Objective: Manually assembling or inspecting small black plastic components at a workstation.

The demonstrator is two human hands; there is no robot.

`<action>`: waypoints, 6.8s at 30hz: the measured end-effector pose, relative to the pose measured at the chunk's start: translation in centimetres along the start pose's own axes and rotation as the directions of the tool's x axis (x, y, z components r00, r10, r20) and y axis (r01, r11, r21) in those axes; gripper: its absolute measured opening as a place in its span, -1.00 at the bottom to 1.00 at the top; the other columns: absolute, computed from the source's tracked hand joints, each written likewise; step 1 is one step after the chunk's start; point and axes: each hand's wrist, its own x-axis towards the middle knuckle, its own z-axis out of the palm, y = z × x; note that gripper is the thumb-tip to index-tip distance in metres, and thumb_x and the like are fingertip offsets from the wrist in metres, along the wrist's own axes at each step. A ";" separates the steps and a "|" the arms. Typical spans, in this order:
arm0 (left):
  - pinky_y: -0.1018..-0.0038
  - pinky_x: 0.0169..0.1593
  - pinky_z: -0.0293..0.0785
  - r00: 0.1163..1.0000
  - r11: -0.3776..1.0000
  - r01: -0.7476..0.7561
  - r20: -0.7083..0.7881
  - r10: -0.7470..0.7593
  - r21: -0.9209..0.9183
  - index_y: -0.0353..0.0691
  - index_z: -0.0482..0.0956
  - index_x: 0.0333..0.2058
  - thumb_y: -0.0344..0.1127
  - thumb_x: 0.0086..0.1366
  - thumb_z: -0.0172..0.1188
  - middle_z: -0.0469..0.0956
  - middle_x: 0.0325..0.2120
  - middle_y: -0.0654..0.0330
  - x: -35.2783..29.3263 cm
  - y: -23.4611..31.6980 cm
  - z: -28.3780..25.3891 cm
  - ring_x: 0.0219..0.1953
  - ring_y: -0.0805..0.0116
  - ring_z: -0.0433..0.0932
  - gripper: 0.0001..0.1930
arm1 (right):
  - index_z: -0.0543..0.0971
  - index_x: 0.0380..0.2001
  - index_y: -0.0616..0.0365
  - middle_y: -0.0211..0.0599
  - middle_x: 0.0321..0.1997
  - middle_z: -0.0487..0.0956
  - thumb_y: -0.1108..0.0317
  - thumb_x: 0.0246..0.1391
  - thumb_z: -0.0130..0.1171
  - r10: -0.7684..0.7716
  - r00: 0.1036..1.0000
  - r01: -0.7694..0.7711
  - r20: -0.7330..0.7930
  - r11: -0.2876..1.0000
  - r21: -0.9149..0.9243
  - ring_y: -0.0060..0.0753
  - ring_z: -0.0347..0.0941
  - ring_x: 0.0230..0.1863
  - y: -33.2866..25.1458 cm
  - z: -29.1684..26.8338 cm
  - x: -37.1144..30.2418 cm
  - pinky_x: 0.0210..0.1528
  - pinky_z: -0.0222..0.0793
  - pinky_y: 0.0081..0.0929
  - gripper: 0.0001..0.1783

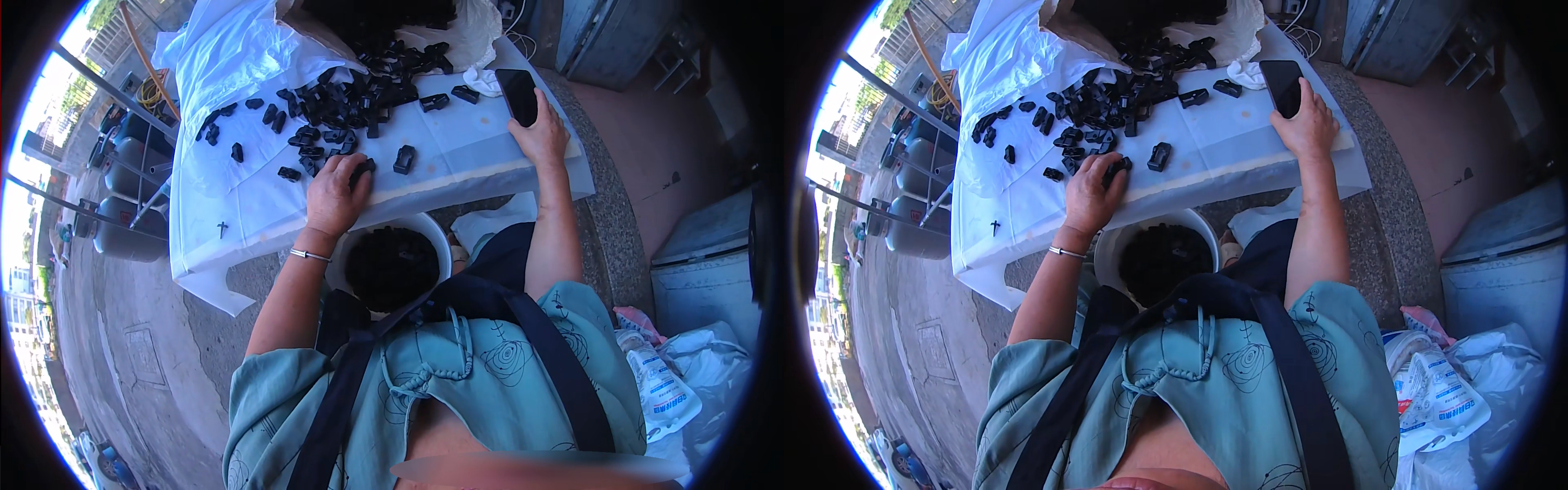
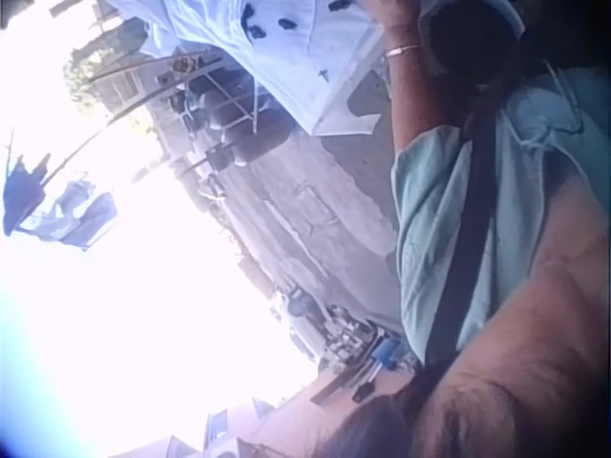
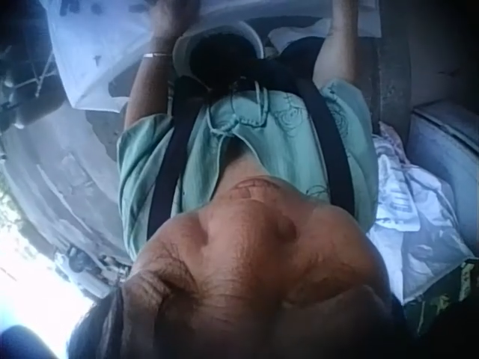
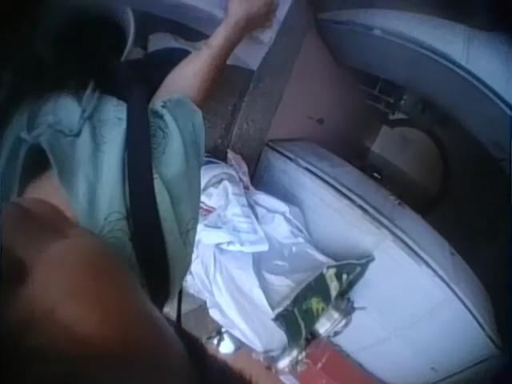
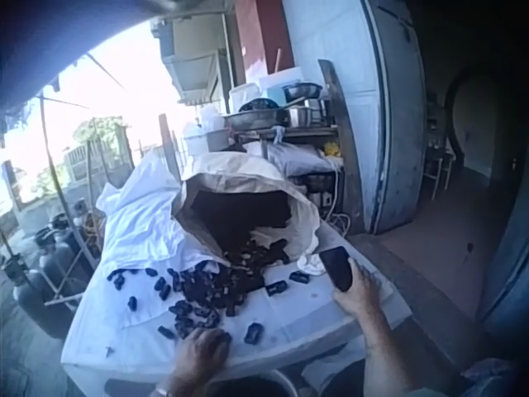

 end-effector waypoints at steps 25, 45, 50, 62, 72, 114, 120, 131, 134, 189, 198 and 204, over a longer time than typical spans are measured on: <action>0.33 -0.20 0.51 0.987 0.990 0.066 -0.138 -0.083 -0.124 -0.25 0.60 -0.22 -0.28 0.24 0.16 0.57 -0.29 0.02 -0.3 -1.8 0.3 -0.28 0.06 0.57 -0.79 | 0.46 0.09 0.01 -0.02 0.15 0.37 0.32 0.04 0.08 -0.819 0.540 0.763 0.195 0.574 0.298 -0.02 0.33 0.16 -10.7 1.7 -7.2 0.17 0.29 -0.30 -0.52; 0.45 -0.39 0.49 0.986 0.950 0.166 0.048 -0.159 -0.266 -0.16 0.35 0.10 -0.46 0.00 0.32 0.61 -0.33 0.12 -1.7 -1.4 -1.8 -0.56 0.36 0.52 -0.37 | 0.52 -0.04 0.16 -0.12 -0.03 0.55 0.54 -0.03 0.16 -0.945 0.313 0.808 -0.094 0.214 0.549 -0.09 0.48 -0.02 -14.8 3.1 -10.2 0.04 0.39 -0.28 -0.59; 0.43 -0.38 0.50 0.999 0.966 0.046 0.027 -0.041 -0.254 -0.21 0.46 -0.01 -0.44 0.02 0.31 0.58 -0.36 0.10 -1.9 -1.4 -2.4 -0.52 0.35 0.55 -0.51 | 0.55 -0.05 0.11 -0.17 -0.01 0.55 0.43 0.03 0.13 -0.928 0.367 0.901 -0.066 0.337 0.272 -0.13 0.44 0.05 -14.9 2.9 -11.9 0.07 0.30 -0.32 -0.64; 0.17 -0.23 0.51 0.977 0.970 0.117 0.153 -0.151 0.212 -0.13 0.53 -0.14 -0.18 0.18 0.14 0.59 -0.38 0.00 6.0 0.6 -0.4 -0.29 0.00 0.58 -0.71 | 0.57 -0.14 0.00 -0.13 -0.30 0.49 0.28 0.10 0.14 -0.675 0.737 0.626 0.039 0.704 0.335 -0.06 0.49 -0.30 -16.7 4.5 -6.0 -0.24 0.45 -0.25 -0.76; 0.20 -0.30 0.53 0.983 0.934 0.107 0.107 -0.152 0.341 -0.17 0.50 -0.30 -0.30 0.16 0.07 0.55 -0.36 0.05 0.3 -0.2 -1.9 -0.34 0.04 0.59 -0.85 | 0.43 -0.25 0.10 -0.16 -0.27 0.52 0.33 0.07 0.13 -0.584 0.789 0.520 0.190 0.800 0.298 0.00 0.50 -0.28 -13.2 3.8 -6.2 -0.24 0.45 -0.24 -0.81; 0.25 -0.20 0.52 0.974 0.985 0.146 -0.160 -0.159 -0.092 -0.17 0.50 -0.10 -0.34 0.04 0.27 0.50 -0.15 0.02 -1.7 -3.0 -3.8 -0.29 0.03 0.56 -0.61 | 0.52 0.02 -0.02 -0.32 0.00 0.53 0.24 0.10 0.12 -0.960 0.271 0.898 -0.071 0.226 0.378 -0.18 0.44 0.02 -14.4 3.7 -9.2 0.03 0.34 -0.23 -0.61; 0.22 -0.20 0.49 0.984 0.972 0.161 -0.101 -0.145 0.171 -0.10 0.52 -0.14 -0.24 0.08 0.25 0.55 -0.31 0.10 -0.5 -3.5 -3.2 -0.26 0.03 0.55 -0.67 | 0.53 -0.03 0.02 -0.13 -0.11 0.52 0.31 0.10 0.14 -0.747 0.632 0.775 -0.207 0.601 0.199 0.01 0.48 -0.07 -17.0 4.4 -3.5 -0.06 0.45 -0.29 -0.67; 0.26 -0.20 0.52 0.992 0.993 -0.110 -0.053 0.113 0.048 -0.15 0.54 -0.28 -0.43 0.07 0.20 0.49 -0.23 0.07 -2.7 -2.6 -3.4 -0.22 0.03 0.53 -0.81 | 0.55 -0.23 0.06 -0.17 -0.28 0.50 0.25 0.08 0.18 -0.724 0.690 0.694 0.013 0.666 0.273 -0.04 0.51 -0.33 -13.8 2.7 -7.3 -0.28 0.45 -0.27 -0.79; 0.26 -0.21 0.52 0.996 0.999 -0.034 -0.082 0.032 -0.027 -0.16 0.54 -0.31 -0.42 0.07 0.22 0.50 -0.21 0.07 -2.3 -2.7 -3.1 -0.23 0.03 0.54 -0.84 | 0.54 -0.21 0.08 -0.15 -0.20 0.51 0.33 0.08 0.15 -0.765 0.642 0.682 0.060 0.604 0.412 -0.05 0.51 -0.28 -13.3 2.4 -7.2 -0.25 0.45 -0.26 -0.81; 0.27 -0.20 0.54 0.985 0.988 -0.152 -0.086 0.153 0.013 -0.18 0.53 -0.13 -0.43 0.09 0.14 0.53 -0.11 0.13 2.1 -1.8 -2.5 -0.30 0.05 0.60 -0.69 | 0.44 0.09 0.13 -0.09 0.05 0.48 0.20 0.15 0.07 -0.800 0.599 0.692 -0.021 0.504 0.517 -0.06 0.43 0.05 -13.7 2.5 -8.7 0.09 0.33 -0.25 -0.55; 0.31 -0.10 0.45 0.996 0.888 -0.059 0.090 0.020 0.457 -0.06 0.55 -0.13 -0.39 0.12 0.09 0.53 -0.22 0.23 5.0 -0.9 -0.7 -0.14 0.18 0.49 -0.70 | 0.56 -0.15 0.12 -0.11 -0.18 0.53 0.25 0.04 0.12 -0.629 0.776 0.619 -0.042 0.747 0.243 -0.02 0.50 -0.20 -12.9 4.5 -4.3 -0.14 0.45 -0.23 -0.69; 0.32 -0.11 0.44 0.944 0.886 -0.295 0.255 0.211 0.358 -0.10 0.54 -0.19 -0.45 0.10 0.05 0.50 -0.24 0.18 2.7 0.1 -2.3 -0.14 0.17 0.48 -0.73 | 0.58 -0.29 0.14 -0.07 -0.30 0.59 0.17 0.00 0.02 -0.542 0.658 0.608 0.523 0.792 0.057 0.00 0.52 -0.24 -14.0 -1.7 -3.7 -0.15 0.44 -0.20 -0.68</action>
